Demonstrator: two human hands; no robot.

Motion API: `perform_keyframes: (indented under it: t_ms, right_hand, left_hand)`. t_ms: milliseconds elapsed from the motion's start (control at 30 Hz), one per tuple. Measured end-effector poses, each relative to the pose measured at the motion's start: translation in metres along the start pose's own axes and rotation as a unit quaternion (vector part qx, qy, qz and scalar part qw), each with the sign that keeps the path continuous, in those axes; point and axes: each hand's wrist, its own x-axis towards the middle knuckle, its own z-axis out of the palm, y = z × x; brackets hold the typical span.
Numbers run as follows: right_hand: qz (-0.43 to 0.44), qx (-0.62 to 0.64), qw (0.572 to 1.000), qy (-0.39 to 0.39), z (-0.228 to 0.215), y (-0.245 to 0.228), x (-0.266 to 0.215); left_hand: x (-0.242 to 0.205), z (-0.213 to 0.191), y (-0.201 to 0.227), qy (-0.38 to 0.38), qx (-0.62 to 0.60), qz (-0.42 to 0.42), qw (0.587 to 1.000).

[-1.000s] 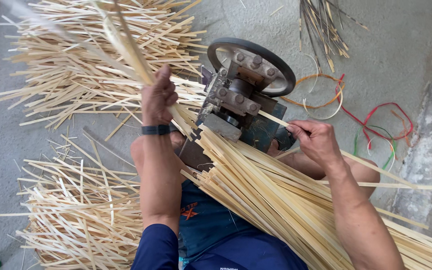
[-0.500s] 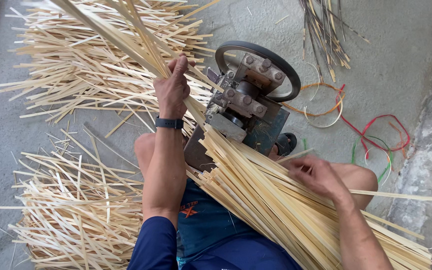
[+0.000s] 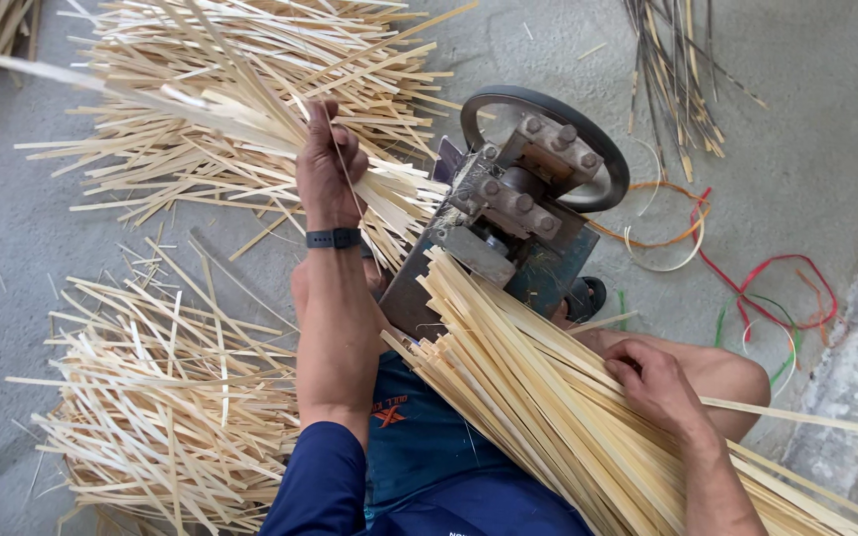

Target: The person sits on the floor and feeds long bamboo strips into a manual splitting machine. They guide each strip through the blade with both hands and collect the split pieces on the floor.

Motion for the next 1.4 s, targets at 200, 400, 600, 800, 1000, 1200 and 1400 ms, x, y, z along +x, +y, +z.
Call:
perform_keyframes:
  t_ms: [200,400,600,800,1000,1200,1400]
  right_hand:
    - [0.013,0.051,0.996,0.068,-0.005,0.011,-0.008]
    - [-0.104,0.041,0.989,0.097,-0.031,0.029,-0.014]
    - [-0.111,0.107,0.954,0.259,-0.05,0.023,-0.024]
    - [-0.138,0.017,0.951,0.277,-0.056,-0.004,0.002]
    - [-0.212,0.031,0.939,0.268,-0.032,-0.046,0.037]
    - [-0.129,0.02,0.963,0.236,-0.036,-0.045,0.039]
    - [-0.049,0.061,0.993,0.088,-0.021,-0.012,0.021]
  left_hand:
    - [-0.001,0.001,-0.001,0.008,-0.012,-0.021,1.0]
    - [0.003,-0.007,-0.003,-0.013,-0.022,-0.037,0.999]
    - [0.006,-0.012,-0.001,-0.013,-0.057,-0.058,0.997]
    - [-0.011,0.006,0.001,0.03,0.107,-0.031,0.993]
    - [-0.025,0.018,-0.006,0.003,0.208,-0.034,0.978]
    - [-0.028,0.034,-0.033,-0.009,0.246,-0.048,0.968]
    - [-0.025,0.044,-0.034,-0.01,0.217,-0.009,0.976]
